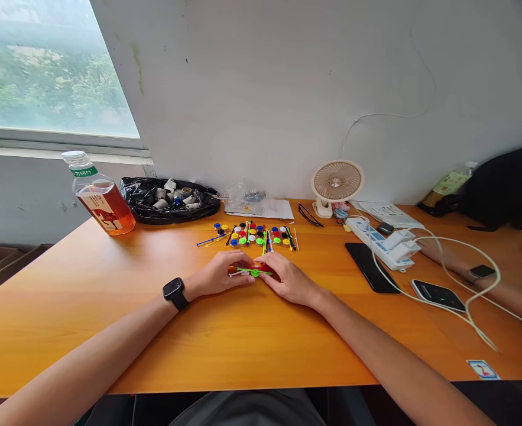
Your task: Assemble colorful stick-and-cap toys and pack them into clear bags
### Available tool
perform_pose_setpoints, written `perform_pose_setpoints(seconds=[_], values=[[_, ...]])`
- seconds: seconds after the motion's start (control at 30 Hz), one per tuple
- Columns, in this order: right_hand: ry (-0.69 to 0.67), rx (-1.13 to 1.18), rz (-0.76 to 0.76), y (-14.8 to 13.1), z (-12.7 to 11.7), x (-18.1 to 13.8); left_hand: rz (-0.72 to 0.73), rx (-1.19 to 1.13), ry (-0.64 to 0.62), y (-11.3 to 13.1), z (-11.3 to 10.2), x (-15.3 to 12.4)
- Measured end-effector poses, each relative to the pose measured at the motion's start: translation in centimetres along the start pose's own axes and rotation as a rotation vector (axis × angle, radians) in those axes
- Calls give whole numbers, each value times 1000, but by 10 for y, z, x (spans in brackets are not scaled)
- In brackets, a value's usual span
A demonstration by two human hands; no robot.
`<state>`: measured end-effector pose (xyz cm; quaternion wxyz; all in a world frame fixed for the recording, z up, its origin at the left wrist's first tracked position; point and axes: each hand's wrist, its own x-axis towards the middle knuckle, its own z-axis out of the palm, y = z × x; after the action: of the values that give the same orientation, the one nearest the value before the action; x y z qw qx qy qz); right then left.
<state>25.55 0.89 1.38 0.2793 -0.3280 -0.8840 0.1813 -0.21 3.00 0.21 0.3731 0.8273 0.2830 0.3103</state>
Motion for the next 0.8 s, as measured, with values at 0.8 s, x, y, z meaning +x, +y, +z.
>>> perform_pose_setpoints(seconds=[0.8], values=[[30,-52,24,6,0,-1,-105,68,84,-11,-11,1]])
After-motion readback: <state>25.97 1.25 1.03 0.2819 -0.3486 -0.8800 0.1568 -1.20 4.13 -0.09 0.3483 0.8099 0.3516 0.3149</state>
